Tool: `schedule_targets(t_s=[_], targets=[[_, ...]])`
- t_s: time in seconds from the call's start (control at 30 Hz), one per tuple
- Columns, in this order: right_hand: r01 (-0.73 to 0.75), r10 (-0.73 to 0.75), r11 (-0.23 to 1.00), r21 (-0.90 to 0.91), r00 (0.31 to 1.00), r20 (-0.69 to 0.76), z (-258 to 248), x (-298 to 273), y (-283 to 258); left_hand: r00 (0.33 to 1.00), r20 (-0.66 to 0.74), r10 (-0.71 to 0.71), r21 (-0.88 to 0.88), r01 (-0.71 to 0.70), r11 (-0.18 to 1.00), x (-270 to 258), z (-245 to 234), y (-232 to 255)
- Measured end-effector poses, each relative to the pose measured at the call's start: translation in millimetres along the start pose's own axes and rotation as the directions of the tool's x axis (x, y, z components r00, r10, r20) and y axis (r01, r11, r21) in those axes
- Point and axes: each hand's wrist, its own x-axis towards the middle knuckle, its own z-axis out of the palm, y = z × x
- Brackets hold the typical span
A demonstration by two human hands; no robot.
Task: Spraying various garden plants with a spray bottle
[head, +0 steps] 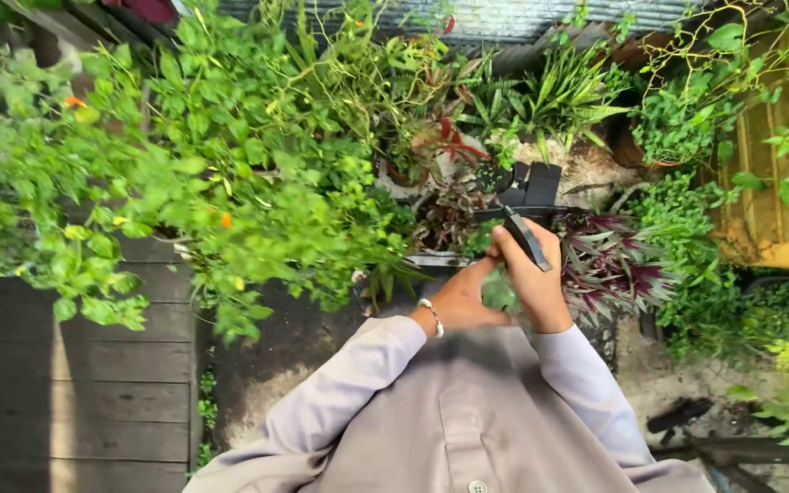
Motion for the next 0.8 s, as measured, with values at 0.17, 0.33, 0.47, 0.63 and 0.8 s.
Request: schedule_targets(t_s=[0.17, 0.33, 0.47, 0.63, 0.8], targets=[[0.100, -0.101, 0.994, -0.050, 0.995, -0.013, 51, -18, -24, 0.998, 0.055, 0.005, -0.113, 0.002, 0.994, -25, -48, -4], [0.025, -0.027, 0.999, -0.024, 0.996, -0.080, 78, -44, -23, 0.987, 0.163, -0.010, -0.084, 0.024, 0.996, -47, -67, -23], [0.044, -0.045, 0.999, -0.029, 0.997, -0.061, 86, -58, -29, 0.980, 0.196, 0.025, -0.068, -0.012, 0.998, -56, -69, -25], [0.026, -0.028, 0.999, -0.020, 0.996, -0.085, 85, -68, -29, 0.977, 0.213, 0.000, -0.056, 0.012, 0.998, -64, -71, -26], [0.037, -0.038, 0.995, -0.089, 0.999, -0.018, 85, -80, -12, 0.970, 0.241, -0.020, -0.067, 0.037, 0.997, -79, -70, -21]])
